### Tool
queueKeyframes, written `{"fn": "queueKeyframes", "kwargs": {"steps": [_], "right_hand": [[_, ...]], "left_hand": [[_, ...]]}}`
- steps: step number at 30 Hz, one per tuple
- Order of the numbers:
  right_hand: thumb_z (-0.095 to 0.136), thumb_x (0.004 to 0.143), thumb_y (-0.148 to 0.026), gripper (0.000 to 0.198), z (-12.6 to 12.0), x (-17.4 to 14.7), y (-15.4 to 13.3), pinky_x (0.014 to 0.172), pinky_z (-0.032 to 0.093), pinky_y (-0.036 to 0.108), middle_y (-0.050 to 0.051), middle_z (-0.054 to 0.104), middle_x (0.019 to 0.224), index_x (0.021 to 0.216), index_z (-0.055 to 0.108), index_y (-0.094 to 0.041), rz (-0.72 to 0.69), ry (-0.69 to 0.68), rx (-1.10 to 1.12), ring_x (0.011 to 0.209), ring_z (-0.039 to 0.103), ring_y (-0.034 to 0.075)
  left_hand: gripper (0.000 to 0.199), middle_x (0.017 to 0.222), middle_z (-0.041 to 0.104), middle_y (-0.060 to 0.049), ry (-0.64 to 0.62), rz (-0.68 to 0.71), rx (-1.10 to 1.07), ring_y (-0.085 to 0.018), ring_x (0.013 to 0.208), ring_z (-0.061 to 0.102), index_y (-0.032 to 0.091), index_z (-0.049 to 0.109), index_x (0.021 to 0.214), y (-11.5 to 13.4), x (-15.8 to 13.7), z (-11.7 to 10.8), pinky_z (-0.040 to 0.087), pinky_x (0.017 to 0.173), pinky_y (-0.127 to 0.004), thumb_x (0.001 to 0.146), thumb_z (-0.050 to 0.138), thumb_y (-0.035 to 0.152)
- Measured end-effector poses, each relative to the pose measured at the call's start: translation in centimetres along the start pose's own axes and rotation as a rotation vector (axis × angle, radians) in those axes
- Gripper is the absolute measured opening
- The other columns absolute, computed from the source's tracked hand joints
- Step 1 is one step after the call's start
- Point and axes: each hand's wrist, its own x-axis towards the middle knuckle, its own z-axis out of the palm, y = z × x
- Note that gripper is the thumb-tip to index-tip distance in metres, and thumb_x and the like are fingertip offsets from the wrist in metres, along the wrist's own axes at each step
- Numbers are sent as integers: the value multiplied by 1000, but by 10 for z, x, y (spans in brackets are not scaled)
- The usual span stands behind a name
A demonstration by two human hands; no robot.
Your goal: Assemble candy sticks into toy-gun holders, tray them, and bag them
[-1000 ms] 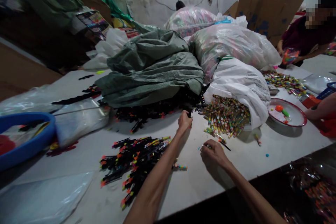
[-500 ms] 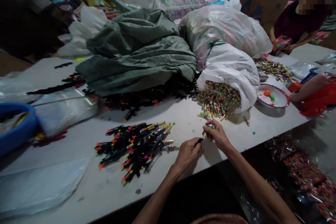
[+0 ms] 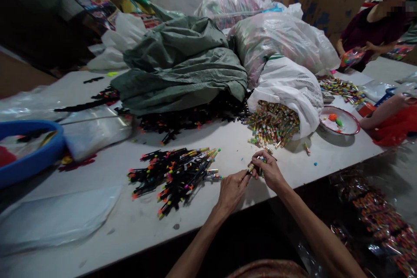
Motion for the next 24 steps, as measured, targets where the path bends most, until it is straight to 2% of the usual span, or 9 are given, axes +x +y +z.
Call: {"fn": "queueKeyframes", "kwargs": {"steps": [10, 15, 20, 24], "right_hand": [[58, 82, -40, 25, 9, -8, 10, 39, 38, 18, -6, 56, 47, 83, 44, -20, -59, 12, -204, 37, 48, 9], [55, 83, -43, 25, 17, -5, 10, 38, 33, 18, -8, 49, 40, 81, 45, -20, -65, -31, -380, 34, 43, 9], [53, 84, -42, 24, 31, -3, 12, 37, 33, 19, -7, 50, 48, 76, 46, -20, -87, -70, -436, 34, 44, 8], [55, 79, -44, 26, 35, 1, 22, 35, 31, 18, -6, 52, 53, 75, 48, -20, 15, -68, -420, 34, 41, 6]], "left_hand": [[31, 77, 67, -2, 44, 7, 119, -15, 70, 59, 24, 65, 85, -11, -6, 6, 30, 60, -24, 92, 36, 32], [35, 64, 62, 0, 37, -9, -14, -13, 62, 55, 21, 63, 75, -22, -12, -9, 32, 59, -23, 92, 36, 36], [34, 72, 65, -3, 109, -6, 114, -15, 67, 57, 21, 64, 79, -26, -18, -22, 34, 63, -25, 92, 36, 35], [35, 69, 67, -2, 121, -25, -6, -16, 66, 60, 25, 67, 82, -41, -31, -31, 39, 63, -25, 90, 36, 39]]}}
